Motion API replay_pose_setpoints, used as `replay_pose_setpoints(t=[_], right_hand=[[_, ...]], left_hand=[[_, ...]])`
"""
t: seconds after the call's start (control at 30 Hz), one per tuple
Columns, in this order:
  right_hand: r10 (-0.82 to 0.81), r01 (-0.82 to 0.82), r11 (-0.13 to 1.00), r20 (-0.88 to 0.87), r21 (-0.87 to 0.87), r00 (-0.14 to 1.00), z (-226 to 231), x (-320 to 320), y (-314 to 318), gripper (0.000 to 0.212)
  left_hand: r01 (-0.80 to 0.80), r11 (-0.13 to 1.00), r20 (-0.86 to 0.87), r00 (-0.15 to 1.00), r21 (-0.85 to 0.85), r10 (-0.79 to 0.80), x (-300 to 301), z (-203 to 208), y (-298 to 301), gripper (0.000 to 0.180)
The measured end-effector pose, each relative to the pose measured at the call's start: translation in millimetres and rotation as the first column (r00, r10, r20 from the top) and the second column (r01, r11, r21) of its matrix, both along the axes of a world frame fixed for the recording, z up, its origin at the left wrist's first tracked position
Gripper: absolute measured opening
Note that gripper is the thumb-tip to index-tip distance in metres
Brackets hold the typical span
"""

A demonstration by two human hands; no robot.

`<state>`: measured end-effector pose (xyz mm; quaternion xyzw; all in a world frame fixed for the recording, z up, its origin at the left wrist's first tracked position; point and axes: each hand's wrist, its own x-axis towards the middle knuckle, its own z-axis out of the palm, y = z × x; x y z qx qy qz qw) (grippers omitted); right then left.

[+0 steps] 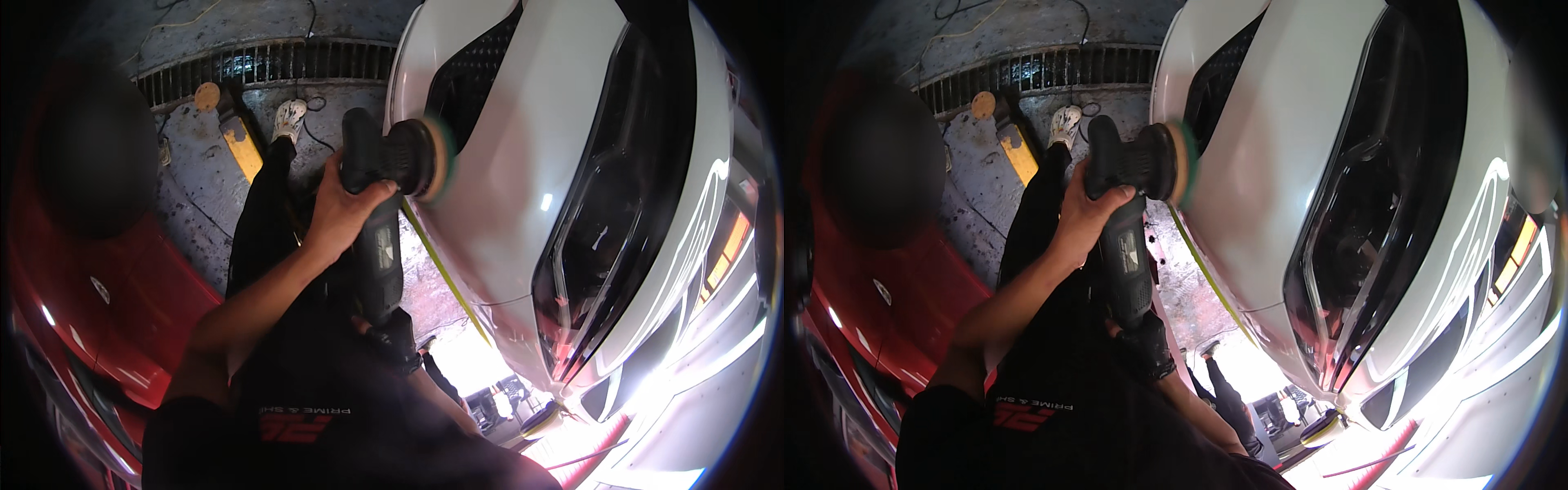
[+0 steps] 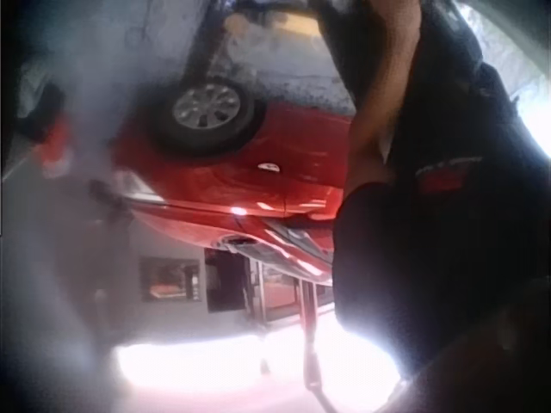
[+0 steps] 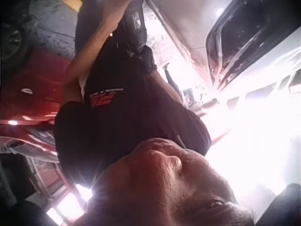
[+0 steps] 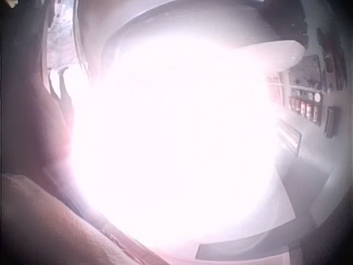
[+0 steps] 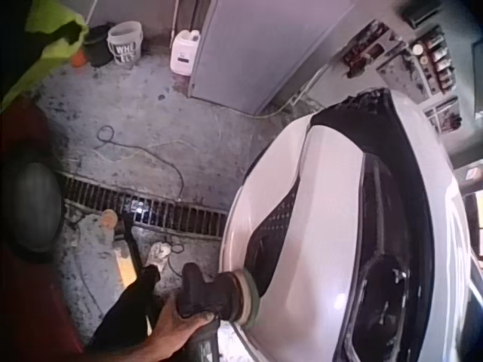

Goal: The person uses a rotary polisher with a green pad to polish the front bumper and hood of a white car. They apply polishing compound to the pad and work systematically across the front fascia, including the grille area and lower bumper, in a professional garage setting.

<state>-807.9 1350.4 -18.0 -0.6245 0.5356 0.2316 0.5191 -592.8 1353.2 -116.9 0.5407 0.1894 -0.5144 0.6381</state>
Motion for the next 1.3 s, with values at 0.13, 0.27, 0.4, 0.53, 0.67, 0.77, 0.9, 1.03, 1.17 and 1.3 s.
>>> replay_pose_setpoints(t=[0.13, 0.27, 0.4, 0.53, 0.67, 0.77, 0.9, 1.03, 1.17, 1.3], right_hand=[[-0.099, 0.090, 0.992, 0.103, 0.090, 0.990, -3, -30, 0, 0.054], [-0.122, 0.125, 0.978, -0.026, 0.168, 0.992, -5, -67, 1, 0.053], [0.221, -0.215, 0.975, -0.228, 0.051, 0.948, -74, -91, -22, 0.058], [0.342, -0.332, 0.939, -0.322, 0.087, 0.883, -142, -143, -39, 0.052], [0.335, -0.264, 0.939, -0.415, 0.220, 0.846, -132, -125, -55, 0.040], [0.397, -0.362, 0.918, -0.396, 0.164, 0.828, -120, -160, -58, 0.038], [0.461, -0.390, 0.887, -0.502, 0.246, 0.732, -71, -157, -68, 0.030], [0.643, -0.650, 0.739, -0.472, 0.176, 0.603, -61, -196, -64, 0.035], [0.277, -0.279, 0.960, -0.284, 0.037, 0.918, -87, -190, -41, 0.026], [0.237, -0.242, 0.965, -0.059, -0.105, 0.970, -131, -164, -28, 0.032]], left_hand=[[0.024, 1.000, 0.285, 0.958, -0.011, -0.020, -15, 30, 2, 0.080], [-0.038, 0.999, 0.110, 0.993, 0.020, 0.036, -39, -4, 13, 0.076], [-0.079, 0.996, -0.012, 0.997, 0.039, 0.080, -82, -88, 30, 0.063], [-0.079, 0.995, -0.032, 0.996, 0.067, 0.082, -116, -143, 33, 0.066], [0.090, 0.992, -0.143, 0.987, 0.093, -0.076, -143, -170, 40, 0.063], [0.122, 0.990, -0.249, 0.963, 0.073, -0.100, -165, -167, 41, 0.062], [0.227, 0.973, -0.260, 0.942, 0.033, -0.211, -188, -127, 48, 0.069], [0.128, 0.992, -0.225, 0.967, 0.009, -0.123, -202, -100, 45, 0.073], [0.114, 0.992, -0.060, 0.992, 0.047, -0.111, -177, -116, 45, 0.079], [0.129, 0.992, 0.122, 0.984, 0.018, -0.130, -121, -109, 45, 0.079]])
